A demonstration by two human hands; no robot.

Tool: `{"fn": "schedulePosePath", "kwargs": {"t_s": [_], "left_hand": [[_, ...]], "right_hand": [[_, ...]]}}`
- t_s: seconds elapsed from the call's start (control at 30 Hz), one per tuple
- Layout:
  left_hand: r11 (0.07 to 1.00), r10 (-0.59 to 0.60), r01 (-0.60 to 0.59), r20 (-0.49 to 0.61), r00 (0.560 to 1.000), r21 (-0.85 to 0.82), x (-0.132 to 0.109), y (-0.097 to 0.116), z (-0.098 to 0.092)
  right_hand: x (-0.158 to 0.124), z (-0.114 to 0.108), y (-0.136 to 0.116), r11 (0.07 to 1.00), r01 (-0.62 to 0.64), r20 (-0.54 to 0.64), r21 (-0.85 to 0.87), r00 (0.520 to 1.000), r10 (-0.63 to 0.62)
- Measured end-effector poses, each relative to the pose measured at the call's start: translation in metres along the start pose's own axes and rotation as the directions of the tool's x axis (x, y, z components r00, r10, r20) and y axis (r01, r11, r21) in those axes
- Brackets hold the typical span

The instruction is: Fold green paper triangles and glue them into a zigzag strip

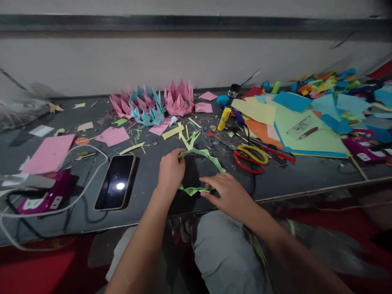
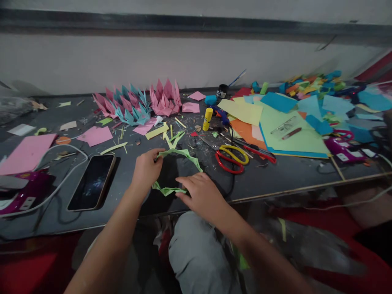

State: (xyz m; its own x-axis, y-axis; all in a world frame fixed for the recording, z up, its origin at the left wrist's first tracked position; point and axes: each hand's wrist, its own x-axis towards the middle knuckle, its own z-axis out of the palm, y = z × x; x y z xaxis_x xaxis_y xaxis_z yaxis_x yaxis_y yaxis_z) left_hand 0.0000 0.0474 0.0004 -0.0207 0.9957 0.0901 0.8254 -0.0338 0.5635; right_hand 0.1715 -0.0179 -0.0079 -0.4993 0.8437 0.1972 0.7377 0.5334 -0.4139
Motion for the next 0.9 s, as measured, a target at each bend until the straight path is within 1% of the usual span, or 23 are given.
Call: {"fn": "schedulePosePath", "kwargs": {"t_s": [0.07,0.17,0.3,0.4,0.47,0.5,0.57,0.6,0.63,0.7,0.73,0.8,0.9], "left_hand": [[1.000,-0.014,0.014,-0.006,1.000,0.011,0.001,0.000,0.002],[1.000,-0.011,0.011,-0.014,1.000,0.003,0.002,0.001,0.006],[1.000,-0.007,0.007,0.011,1.000,0.007,0.002,0.003,0.010],[1.000,0.016,-0.016,0.028,0.999,0.018,0.001,0.003,0.011],[0.999,0.035,-0.036,0.041,0.999,0.019,0.001,0.003,0.011],[0.999,0.040,-0.041,0.052,0.998,0.018,0.001,0.003,0.011],[0.999,0.042,-0.043,0.072,0.997,0.015,0.001,0.002,0.011],[0.999,0.043,-0.044,0.083,0.996,0.011,0.001,0.002,0.011],[0.999,0.042,-0.043,0.093,0.995,0.006,0.001,0.002,0.012],[0.999,0.038,-0.037,0.107,0.994,-0.006,0.001,0.001,0.012],[0.999,0.035,-0.033,0.111,0.993,-0.018,0.000,0.001,0.012],[0.998,0.031,-0.024,0.113,0.993,-0.057,0.000,0.000,0.012],[0.991,0.039,-0.022,0.127,0.991,-0.131,0.001,0.000,0.011]], "right_hand": [[-0.003,0.007,-0.002,0.999,0.006,-0.026,0.040,1.000,-0.005],[-0.006,0.011,-0.005,0.997,0.038,-0.033,0.066,0.999,-0.036],[-0.004,0.011,-0.009,0.988,0.126,0.029,0.088,0.991,-0.129],[-0.004,0.009,-0.012,0.982,0.175,0.079,0.069,0.980,-0.180],[-0.007,0.004,-0.011,0.982,0.179,0.047,0.057,0.982,-0.182],[-0.009,0.000,-0.010,0.983,0.172,0.004,0.061,0.985,-0.172],[-0.013,-0.009,-0.003,0.987,0.129,-0.124,0.095,0.985,-0.117],[-0.016,-0.014,0.003,0.990,0.080,-0.184,0.119,0.981,-0.058],[-0.018,-0.018,0.010,0.990,0.020,-0.240,0.141,0.971,0.014],[-0.023,-0.021,0.028,0.979,-0.108,-0.334,0.175,0.929,0.162],[-0.025,-0.021,0.037,0.969,-0.148,-0.369,0.196,0.905,0.213],[-0.027,-0.016,0.055,0.949,-0.182,-0.421,0.256,0.863,0.279],[-0.030,-0.005,0.069,0.922,-0.210,-0.435,0.324,0.833,0.343]]}}
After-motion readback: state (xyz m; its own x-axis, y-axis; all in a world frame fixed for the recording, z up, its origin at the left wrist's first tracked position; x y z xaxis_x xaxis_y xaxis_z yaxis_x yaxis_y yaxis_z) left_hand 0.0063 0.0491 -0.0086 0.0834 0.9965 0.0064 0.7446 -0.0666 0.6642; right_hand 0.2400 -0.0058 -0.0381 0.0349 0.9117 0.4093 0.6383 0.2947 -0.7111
